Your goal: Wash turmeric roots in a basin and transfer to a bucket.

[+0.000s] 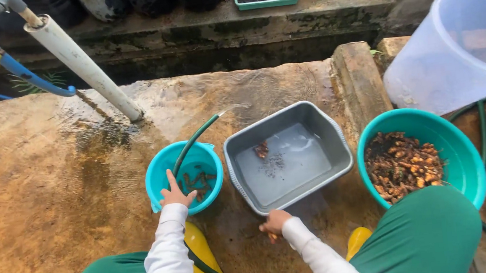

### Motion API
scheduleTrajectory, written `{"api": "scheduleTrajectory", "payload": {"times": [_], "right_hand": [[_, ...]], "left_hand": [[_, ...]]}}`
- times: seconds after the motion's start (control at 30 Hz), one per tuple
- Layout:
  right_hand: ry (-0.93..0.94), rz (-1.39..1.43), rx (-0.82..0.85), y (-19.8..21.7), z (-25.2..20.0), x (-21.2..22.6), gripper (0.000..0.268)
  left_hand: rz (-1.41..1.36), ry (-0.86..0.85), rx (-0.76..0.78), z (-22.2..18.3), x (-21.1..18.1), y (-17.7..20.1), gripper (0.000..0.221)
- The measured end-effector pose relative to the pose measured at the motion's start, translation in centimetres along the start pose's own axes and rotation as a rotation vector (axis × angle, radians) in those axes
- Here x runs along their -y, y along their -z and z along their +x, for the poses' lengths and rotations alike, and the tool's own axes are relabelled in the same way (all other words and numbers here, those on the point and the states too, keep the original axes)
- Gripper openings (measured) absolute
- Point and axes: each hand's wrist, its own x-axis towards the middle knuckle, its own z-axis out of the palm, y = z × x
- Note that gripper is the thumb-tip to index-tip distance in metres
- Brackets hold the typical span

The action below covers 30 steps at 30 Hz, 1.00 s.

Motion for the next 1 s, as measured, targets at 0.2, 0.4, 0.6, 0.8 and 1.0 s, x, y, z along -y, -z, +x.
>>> {"api": "scheduleTrajectory", "payload": {"times": [0.2,0.4,0.6,0.8,1.0], "right_hand": [[-0.198,-0.442,-0.029,-5.8,-2.4,-10.0,0.023],[-0.219,-0.797,0.081,-11.7,0.6,-16.8,0.026],[-0.284,-0.900,-0.167,-13.2,0.0,-16.0,0.019],[-0.229,-0.870,-0.577,-10.1,0.7,-15.1,0.022],[-0.269,-0.881,-0.675,-7.3,0.5,-12.9,0.017]], "left_hand": [[0.120,-0.002,0.051,-2.0,-1.1,0.2,0.173],[0.002,-0.032,-0.115,1.3,0.3,-2.7,0.155],[0.034,0.081,0.027,-5.9,-5.0,4.5,0.170],[0.002,0.029,-0.360,-2.6,-4.7,4.0,0.120],[-0.056,-0.070,-0.376,0.5,-5.8,5.7,0.089]]}}
